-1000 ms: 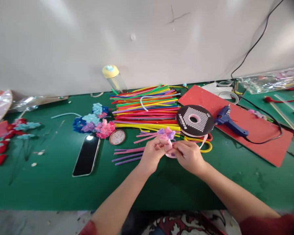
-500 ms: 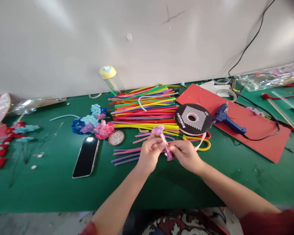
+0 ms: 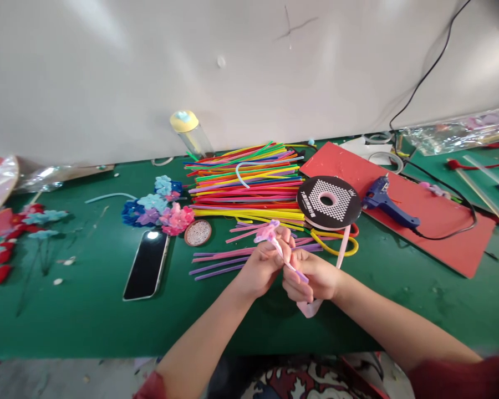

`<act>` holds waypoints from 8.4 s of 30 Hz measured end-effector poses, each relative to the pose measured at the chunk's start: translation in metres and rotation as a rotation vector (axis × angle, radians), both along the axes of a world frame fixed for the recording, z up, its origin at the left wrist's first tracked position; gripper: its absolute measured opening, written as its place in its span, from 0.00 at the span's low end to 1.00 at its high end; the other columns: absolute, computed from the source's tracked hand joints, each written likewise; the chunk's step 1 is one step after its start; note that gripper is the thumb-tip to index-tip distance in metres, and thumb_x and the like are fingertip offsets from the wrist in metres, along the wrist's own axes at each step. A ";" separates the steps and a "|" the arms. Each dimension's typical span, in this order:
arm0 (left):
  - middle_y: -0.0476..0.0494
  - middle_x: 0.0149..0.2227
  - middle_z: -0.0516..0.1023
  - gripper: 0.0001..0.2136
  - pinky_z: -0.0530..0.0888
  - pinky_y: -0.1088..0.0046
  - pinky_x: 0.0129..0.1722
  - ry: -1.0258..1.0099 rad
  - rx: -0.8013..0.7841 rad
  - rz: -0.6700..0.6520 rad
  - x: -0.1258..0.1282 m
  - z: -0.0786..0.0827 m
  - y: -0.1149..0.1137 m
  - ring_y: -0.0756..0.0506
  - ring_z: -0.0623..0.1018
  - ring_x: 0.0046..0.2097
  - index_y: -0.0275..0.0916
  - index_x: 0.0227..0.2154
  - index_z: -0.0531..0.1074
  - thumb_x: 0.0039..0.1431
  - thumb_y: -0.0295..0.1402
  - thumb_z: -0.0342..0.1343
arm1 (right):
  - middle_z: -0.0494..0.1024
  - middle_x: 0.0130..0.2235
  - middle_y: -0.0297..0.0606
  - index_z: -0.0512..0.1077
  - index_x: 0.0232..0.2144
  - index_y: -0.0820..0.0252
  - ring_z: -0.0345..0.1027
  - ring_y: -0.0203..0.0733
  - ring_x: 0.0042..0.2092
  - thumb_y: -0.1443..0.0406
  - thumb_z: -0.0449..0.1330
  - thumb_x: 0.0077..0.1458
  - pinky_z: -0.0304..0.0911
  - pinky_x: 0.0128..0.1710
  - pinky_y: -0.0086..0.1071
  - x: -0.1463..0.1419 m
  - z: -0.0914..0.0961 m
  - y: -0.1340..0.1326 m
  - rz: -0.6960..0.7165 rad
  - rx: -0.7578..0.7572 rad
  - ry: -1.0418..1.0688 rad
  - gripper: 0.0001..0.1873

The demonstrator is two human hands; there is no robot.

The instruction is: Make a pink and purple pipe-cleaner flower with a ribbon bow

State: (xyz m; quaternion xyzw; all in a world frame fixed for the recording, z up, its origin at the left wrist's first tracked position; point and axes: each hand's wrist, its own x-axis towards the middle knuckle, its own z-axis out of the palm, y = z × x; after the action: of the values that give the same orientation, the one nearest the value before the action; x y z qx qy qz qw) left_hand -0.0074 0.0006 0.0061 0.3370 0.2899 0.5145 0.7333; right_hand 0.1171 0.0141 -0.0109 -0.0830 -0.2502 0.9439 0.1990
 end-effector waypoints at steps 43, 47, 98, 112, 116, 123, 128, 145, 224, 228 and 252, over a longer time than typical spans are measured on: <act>0.49 0.27 0.63 0.11 0.68 0.68 0.38 0.259 0.100 0.173 -0.002 -0.007 0.002 0.50 0.68 0.29 0.38 0.20 0.70 0.48 0.40 0.58 | 0.64 0.10 0.28 0.65 0.17 0.64 0.54 0.27 0.12 0.50 0.60 0.45 0.50 0.12 0.22 0.000 -0.013 0.007 -0.200 0.119 -0.276 0.22; 0.46 0.27 0.64 0.14 0.65 0.63 0.45 0.275 0.141 0.100 -0.004 -0.007 0.003 0.45 0.69 0.38 0.39 0.17 0.70 0.49 0.43 0.56 | 0.63 0.11 0.28 0.65 0.17 0.64 0.54 0.28 0.12 0.48 0.60 0.44 0.50 0.12 0.22 0.003 -0.011 0.005 -0.066 0.046 -0.194 0.24; 0.48 0.19 0.72 0.10 0.66 0.77 0.24 1.178 0.245 0.227 -0.020 0.005 0.011 0.50 0.72 0.23 0.36 0.21 0.68 0.54 0.34 0.50 | 0.71 0.29 0.40 0.69 0.35 0.66 0.65 0.32 0.26 0.72 0.43 0.58 0.60 0.23 0.24 0.016 -0.001 0.011 -0.814 2.348 -0.999 0.14; 0.46 0.20 0.75 0.12 0.68 0.75 0.26 1.164 0.109 0.152 -0.022 0.005 0.011 0.47 0.74 0.24 0.36 0.22 0.70 0.53 0.38 0.50 | 0.72 0.29 0.41 0.70 0.33 0.67 0.67 0.34 0.28 0.73 0.47 0.57 0.63 0.26 0.26 0.016 0.002 0.012 -0.801 2.408 -0.940 0.11; 0.47 0.20 0.75 0.13 0.67 0.76 0.25 1.199 0.114 0.142 -0.021 0.006 0.011 0.48 0.74 0.24 0.36 0.21 0.71 0.53 0.38 0.49 | 0.71 0.28 0.40 0.70 0.30 0.65 0.66 0.33 0.27 0.74 0.47 0.57 0.62 0.27 0.26 0.015 0.003 0.012 -0.823 2.396 -0.925 0.12; 0.46 0.20 0.75 0.12 0.67 0.75 0.26 1.276 0.178 0.201 -0.022 0.001 0.011 0.47 0.74 0.25 0.35 0.22 0.71 0.54 0.37 0.49 | 0.73 0.28 0.41 0.70 0.27 0.66 0.68 0.36 0.30 0.73 0.45 0.58 0.65 0.30 0.28 0.016 0.001 0.012 -0.727 2.351 -0.959 0.16; 0.46 0.21 0.75 0.10 0.66 0.76 0.26 1.380 0.361 0.305 -0.020 0.000 0.010 0.49 0.73 0.25 0.36 0.22 0.70 0.54 0.34 0.50 | 0.75 0.27 0.43 0.71 0.30 0.66 0.70 0.38 0.30 0.74 0.44 0.57 0.66 0.31 0.31 0.014 -0.009 0.010 -0.735 2.243 -0.923 0.15; 0.47 0.22 0.75 0.09 0.66 0.77 0.26 1.310 0.381 0.181 -0.021 0.007 0.009 0.49 0.73 0.25 0.36 0.23 0.71 0.54 0.33 0.50 | 0.71 0.21 0.31 0.63 0.21 0.61 0.62 0.30 0.21 0.69 0.52 0.50 0.57 0.23 0.25 0.011 0.006 0.018 -0.474 0.941 -1.012 0.07; 0.49 0.32 0.65 0.10 0.68 0.75 0.25 0.166 0.134 0.055 -0.009 -0.009 0.005 0.57 0.68 0.22 0.37 0.21 0.74 0.48 0.39 0.59 | 0.49 0.09 0.20 0.67 0.17 0.64 0.36 0.24 0.13 0.54 0.59 0.47 0.36 0.14 0.22 0.004 -0.006 0.004 -0.115 0.144 -0.247 0.19; 0.48 0.30 0.69 0.10 0.68 0.75 0.28 0.338 0.045 0.154 -0.008 -0.011 0.007 0.52 0.71 0.28 0.37 0.30 0.72 0.48 0.38 0.58 | 0.52 0.12 0.24 0.64 0.15 0.63 0.42 0.26 0.15 0.54 0.54 0.51 0.39 0.16 0.24 0.000 -0.004 0.004 -0.517 0.607 -0.680 0.21; 0.47 0.25 0.73 0.03 0.70 0.74 0.29 0.651 0.117 0.113 -0.015 0.007 0.009 0.50 0.72 0.27 0.35 0.26 0.72 0.50 0.29 0.55 | 0.58 0.10 0.26 0.65 0.15 0.63 0.45 0.25 0.14 0.52 0.54 0.51 0.42 0.16 0.24 0.008 0.001 0.013 -0.339 0.677 -0.763 0.23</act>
State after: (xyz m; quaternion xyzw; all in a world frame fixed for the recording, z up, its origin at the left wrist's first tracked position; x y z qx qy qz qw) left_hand -0.0228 0.0092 0.0127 0.5085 0.4971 0.4354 0.5520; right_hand 0.1252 0.0271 -0.0104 -0.3906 -0.5784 0.6677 0.2590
